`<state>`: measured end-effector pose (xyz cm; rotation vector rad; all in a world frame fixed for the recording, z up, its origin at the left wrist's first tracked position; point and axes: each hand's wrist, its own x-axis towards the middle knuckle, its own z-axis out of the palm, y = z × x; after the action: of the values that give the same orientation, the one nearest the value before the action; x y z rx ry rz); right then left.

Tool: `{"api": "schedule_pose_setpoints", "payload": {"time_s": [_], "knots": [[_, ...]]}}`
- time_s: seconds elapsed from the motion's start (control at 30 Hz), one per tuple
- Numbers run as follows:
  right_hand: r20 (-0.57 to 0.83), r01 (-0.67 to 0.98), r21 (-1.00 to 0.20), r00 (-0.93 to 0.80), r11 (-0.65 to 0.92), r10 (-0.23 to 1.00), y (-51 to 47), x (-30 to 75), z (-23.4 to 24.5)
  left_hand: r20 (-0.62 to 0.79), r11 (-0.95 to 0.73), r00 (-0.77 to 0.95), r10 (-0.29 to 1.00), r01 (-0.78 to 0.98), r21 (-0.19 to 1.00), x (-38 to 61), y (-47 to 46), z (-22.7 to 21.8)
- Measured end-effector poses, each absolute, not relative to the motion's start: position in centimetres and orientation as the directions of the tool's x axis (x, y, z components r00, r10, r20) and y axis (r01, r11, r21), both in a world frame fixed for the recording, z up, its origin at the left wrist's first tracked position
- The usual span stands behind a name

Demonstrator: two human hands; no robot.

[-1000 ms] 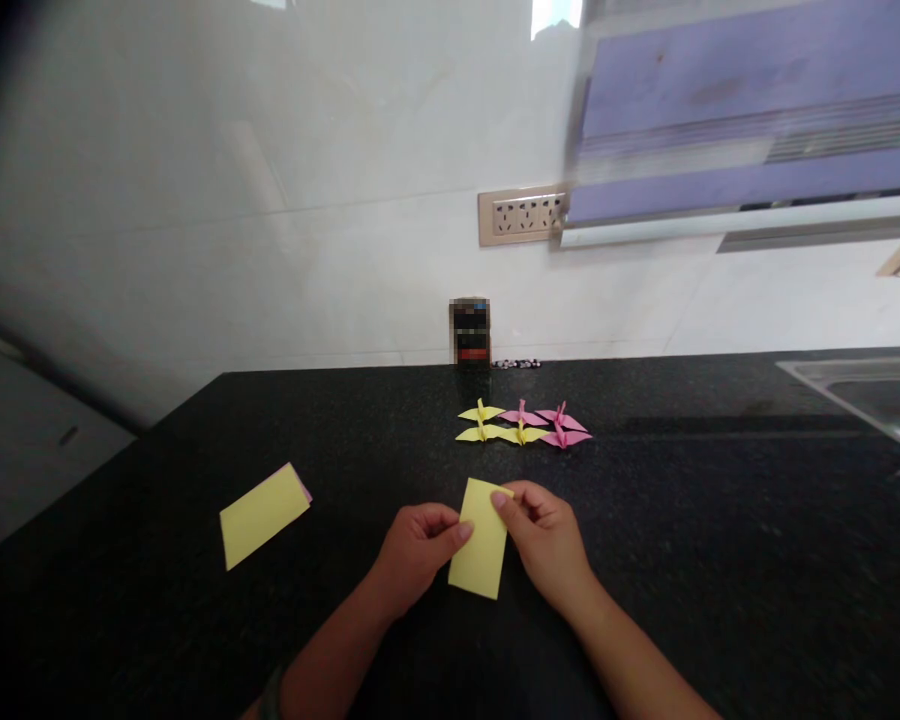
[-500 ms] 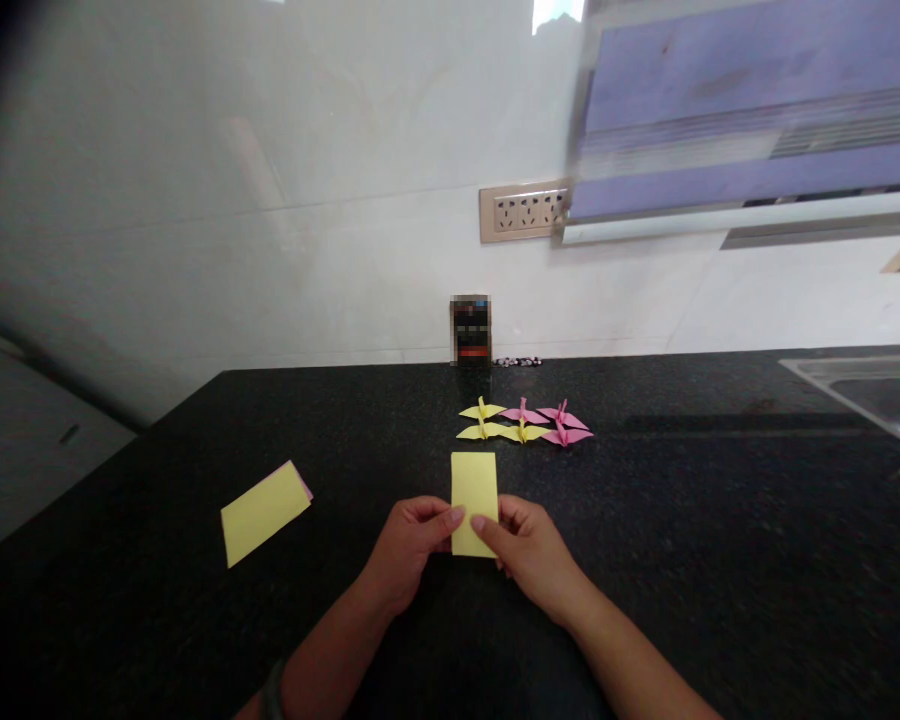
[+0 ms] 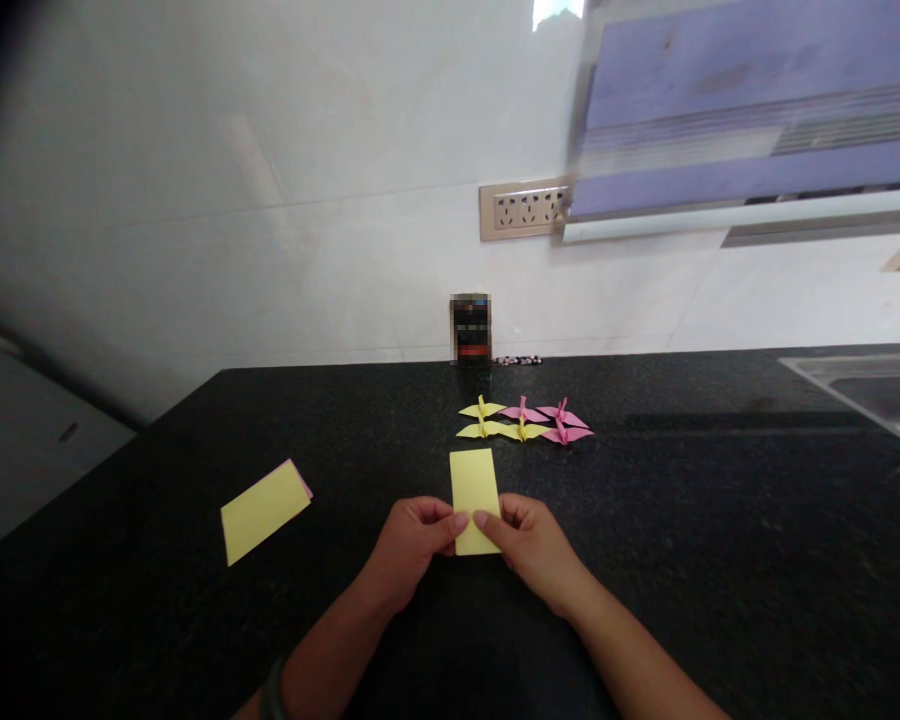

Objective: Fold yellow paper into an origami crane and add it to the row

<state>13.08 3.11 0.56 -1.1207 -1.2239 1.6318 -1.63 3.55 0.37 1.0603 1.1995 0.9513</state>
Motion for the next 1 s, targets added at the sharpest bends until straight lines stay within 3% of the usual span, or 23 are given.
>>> {"api": "schedule_pose_setpoints", "payload": {"time_s": [0.53, 1.0], "knots": [[-0.204, 0.019, -0.978, -0.315, -0.209, 0.927, 3.08, 13.34, 0.05, -0.176, 0.16, 0.135, 0.975, 0.122, 0.979, -1.81, 3.49, 0.17], [-0.189, -0.026, -0.977, -0.346, -0.211, 0.919, 3.12, 13.48, -0.12, -0.133, 0.105, 0.157, 0.979, 0.178, 0.978, -1.91, 3.46, -0.27]]}}
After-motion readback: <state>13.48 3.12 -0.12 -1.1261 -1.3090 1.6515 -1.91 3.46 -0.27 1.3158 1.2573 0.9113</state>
